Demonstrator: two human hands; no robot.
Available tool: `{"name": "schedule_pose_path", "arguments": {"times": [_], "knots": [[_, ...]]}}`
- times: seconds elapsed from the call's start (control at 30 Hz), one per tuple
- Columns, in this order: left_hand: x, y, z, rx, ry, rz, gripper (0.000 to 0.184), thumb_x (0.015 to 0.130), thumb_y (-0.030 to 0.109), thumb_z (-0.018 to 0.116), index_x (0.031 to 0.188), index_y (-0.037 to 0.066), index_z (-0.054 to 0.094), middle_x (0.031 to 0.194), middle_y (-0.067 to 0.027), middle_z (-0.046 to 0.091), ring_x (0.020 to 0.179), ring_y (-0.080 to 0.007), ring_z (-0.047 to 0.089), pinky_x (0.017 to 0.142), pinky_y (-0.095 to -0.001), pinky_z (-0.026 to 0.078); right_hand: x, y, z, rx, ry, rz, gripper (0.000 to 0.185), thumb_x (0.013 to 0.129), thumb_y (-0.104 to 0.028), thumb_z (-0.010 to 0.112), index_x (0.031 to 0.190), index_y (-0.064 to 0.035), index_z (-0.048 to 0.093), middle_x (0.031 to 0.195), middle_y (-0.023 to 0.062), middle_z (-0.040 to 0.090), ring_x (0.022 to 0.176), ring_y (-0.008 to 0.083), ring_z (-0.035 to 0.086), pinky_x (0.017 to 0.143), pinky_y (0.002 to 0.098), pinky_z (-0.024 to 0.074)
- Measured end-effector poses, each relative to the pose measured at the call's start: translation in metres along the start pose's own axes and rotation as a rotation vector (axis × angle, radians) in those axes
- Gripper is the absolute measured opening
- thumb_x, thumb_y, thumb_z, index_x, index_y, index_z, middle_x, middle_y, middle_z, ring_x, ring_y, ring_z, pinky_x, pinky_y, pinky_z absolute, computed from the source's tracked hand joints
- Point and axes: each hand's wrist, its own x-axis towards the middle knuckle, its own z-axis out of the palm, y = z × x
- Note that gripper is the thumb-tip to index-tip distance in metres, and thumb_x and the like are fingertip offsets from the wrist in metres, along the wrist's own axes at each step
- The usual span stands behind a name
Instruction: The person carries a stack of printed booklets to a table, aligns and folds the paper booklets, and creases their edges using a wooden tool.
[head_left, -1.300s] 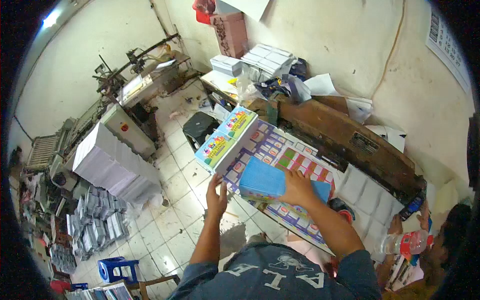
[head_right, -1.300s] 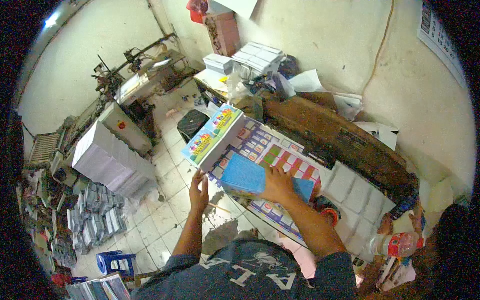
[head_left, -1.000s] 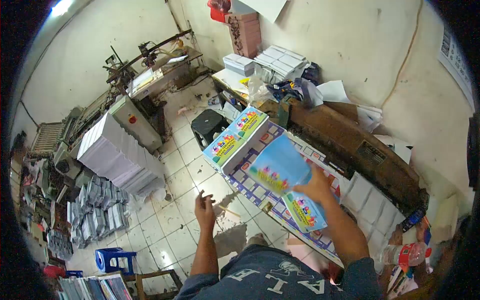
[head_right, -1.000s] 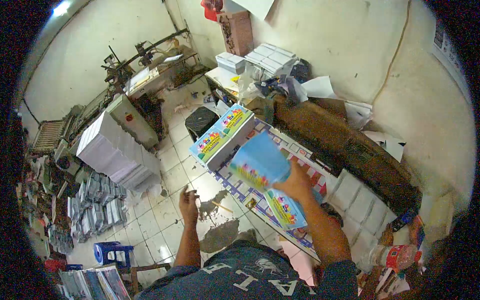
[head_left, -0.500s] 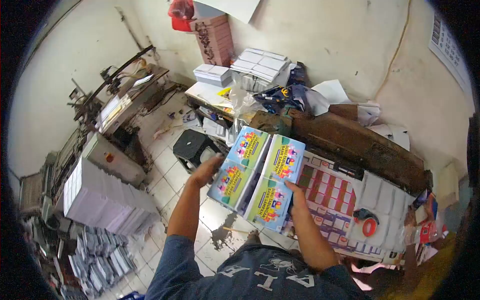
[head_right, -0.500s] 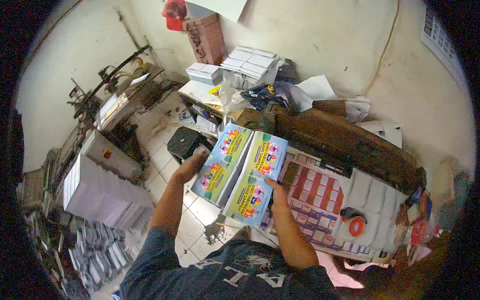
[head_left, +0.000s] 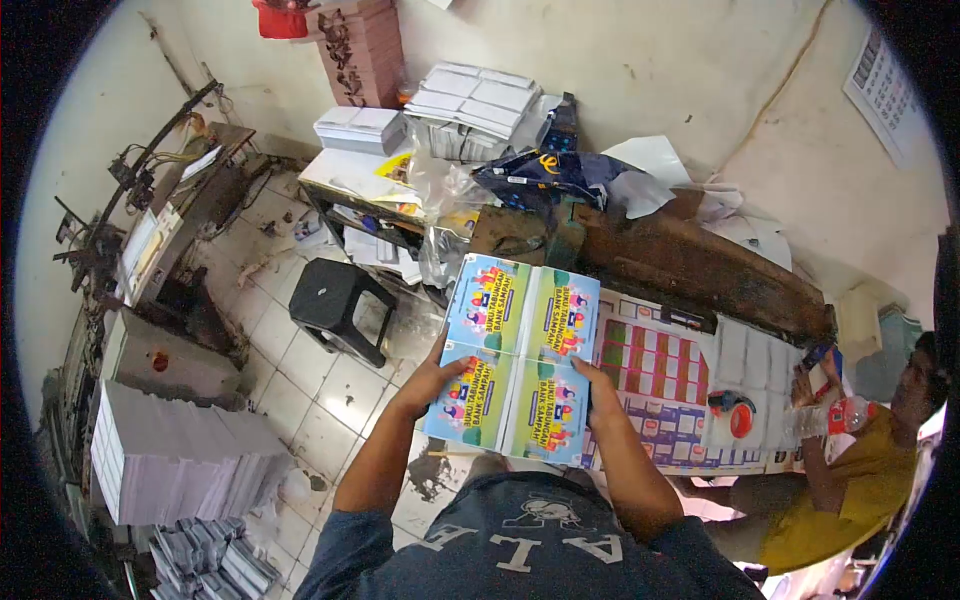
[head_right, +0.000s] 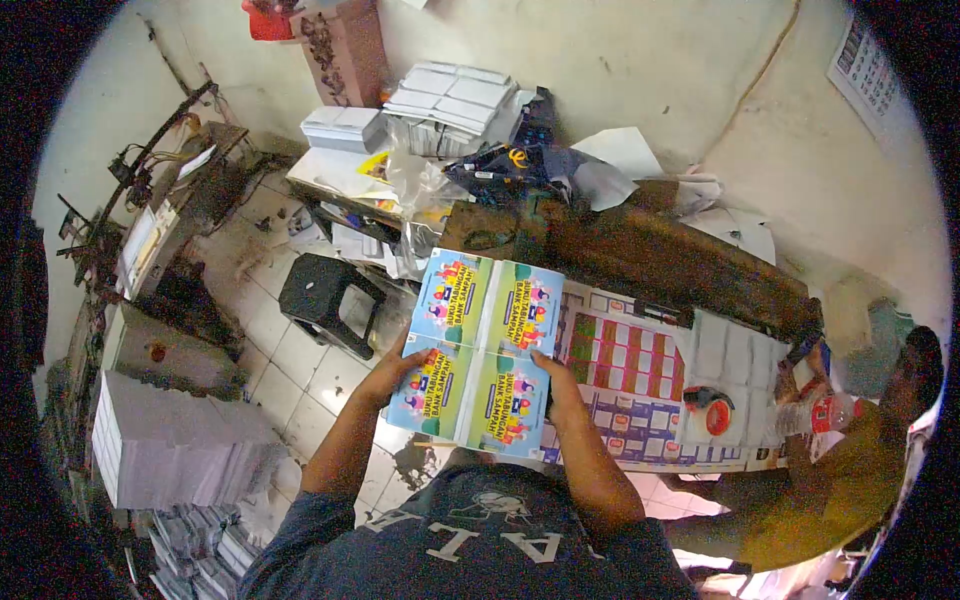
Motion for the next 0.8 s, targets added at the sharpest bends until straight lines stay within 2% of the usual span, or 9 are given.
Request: {"name": "schedule_pose_path", "arguments": {"times": [0.1, 0.2, 0.27, 0.37, 0.5, 0.6, 0.67, 0.73, 0.8], "knots": [[0.01, -0.001, -0.005, 0.102, 0.012, 0.117, 0.089, 0.095, 0.016, 0.067, 0.162, 0.012, 0.009, 0.15, -0.0146, 0.047, 0.126, -0.0208, 0.055, 0.102, -0.0339, 0.047, -0.01, -0.023, 0.034, -0.065, 0.128, 0.015, 0.048, 0.093, -0.034, 0.067, 0.129, -0.0031, 0.059, 0.115, 0.0147, 0.07, 0.098, 0.027, 0.07, 0.091, 0.0418, 0.0551], [0.006, 0.015, -0.004, 0.057, 0.002, 0.124, 0.084, 0.094, 0.021, 0.068, 0.16, 0.012, 0.017, 0.143, -0.015, 0.053, 0.119, -0.0217, 0.061, 0.094, -0.036, 0.054, -0.01, -0.024, 0.035, -0.131, 0.088, 0.002, 0.05, 0.094, -0.034, 0.066, 0.13, -0.0013, 0.058, 0.119, 0.0156, 0.069, 0.104, 0.027, 0.068, 0.096, 0.0397, 0.052], [0.002, 0.017, -0.001, 0.045, -0.02, 0.074, 0.09, 0.096, 0.019, 0.067, 0.162, 0.011, 0.007, 0.149, -0.0142, 0.047, 0.126, -0.0212, 0.054, 0.103, -0.034, 0.047, -0.015, -0.021, 0.037, -0.171, 0.138, 0.01, 0.048, 0.096, -0.033, 0.065, 0.131, -0.0017, 0.058, 0.118, 0.0147, 0.069, 0.104, 0.0255, 0.068, 0.096, 0.0397, 0.052], [0.004, 0.004, -0.012, -0.016, -0.058, 0.012, 0.082, 0.1, 0.029, 0.06, 0.162, 0.013, 0.009, 0.15, -0.015, 0.045, 0.127, -0.0222, 0.054, 0.102, -0.0348, 0.048, -0.014, -0.012, 0.018, -0.38, 0.208, -0.022, 0.055, 0.095, -0.038, 0.068, 0.138, -0.0069, 0.052, 0.124, 0.0125, 0.067, 0.108, 0.0244, 0.067, 0.092, 0.043, 0.0551], [0.016, 0.003, -0.009, -0.14, -0.095, 0.026, 0.076, 0.103, 0.044, 0.052, 0.161, 0.014, 0.012, 0.151, -0.0153, 0.044, 0.129, -0.0243, 0.055, 0.101, -0.0375, 0.051, -0.026, -0.013, 0.024, -0.303, 0.151, -0.05, 0.06, 0.095, -0.036, 0.068, 0.143, -0.0069, 0.046, 0.125, 0.012, 0.066, 0.108, 0.0248, 0.066, 0.091, 0.0433, 0.0556], [0.024, -0.004, -0.006, -0.162, -0.061, -0.061, 0.076, 0.102, 0.054, 0.047, 0.16, 0.014, 0.017, 0.149, -0.0144, 0.046, 0.129, -0.0253, 0.055, 0.1, -0.0386, 0.052, -0.02, -0.006, 0.011, -0.413, 0.128, -0.049, 0.069, 0.095, -0.036, 0.069, 0.149, -0.0067, 0.038, 0.134, 0.0129, 0.06, 0.116, 0.0246, 0.062, 0.096, 0.0424, 0.0529], [0.017, 0.012, -0.006, -0.171, -0.099, -0.108, 0.077, 0.102, 0.057, 0.045, 0.159, 0.014, 0.019, 0.149, -0.014, 0.047, 0.129, -0.0257, 0.055, 0.101, -0.0394, 0.051, -0.016, -0.011, 0.01, -0.443, 0.053, -0.068, 0.078, 0.095, -0.037, 0.069, 0.154, -0.0063, 0.029, 0.144, 0.0154, 0.051, 0.126, 0.0255, 0.054, 0.104, 0.0426, 0.0467], [0.011, 0.009, -0.008, -0.193, -0.134, -0.175, 0.077, 0.101, 0.06, 0.043, 0.159, 0.013, 0.022, 0.149, -0.0136, 0.048, 0.129, -0.0261, 0.056, 0.102, -0.0402, 0.051, -0.019, -0.008, 0.004, -0.45, 0.056, -0.03, 0.082, 0.094, -0.039, 0.069, 0.155, -0.0057, 0.026, 0.147, 0.016, 0.047, 0.131, 0.026, 0.049, 0.108, 0.042, 0.0427], [0.018, 0.004, -0.015, -0.095, -0.07, -0.189, 0.077, 0.101, 0.063, 0.039, 0.157, 0.012, 0.027, 0.148, -0.0127, 0.049, 0.128, -0.0268, 0.056, 0.102, -0.0417, 0.05, -0.014, -0.018, 0.007, -0.466, 0.04, -0.008, 0.086, 0.093, -0.042, 0.07, 0.156, -0.0051, 0.023, 0.15, 0.0167, 0.043, 0.136, 0.0266, 0.044, 0.111, 0.0414, 0.0387]]}}
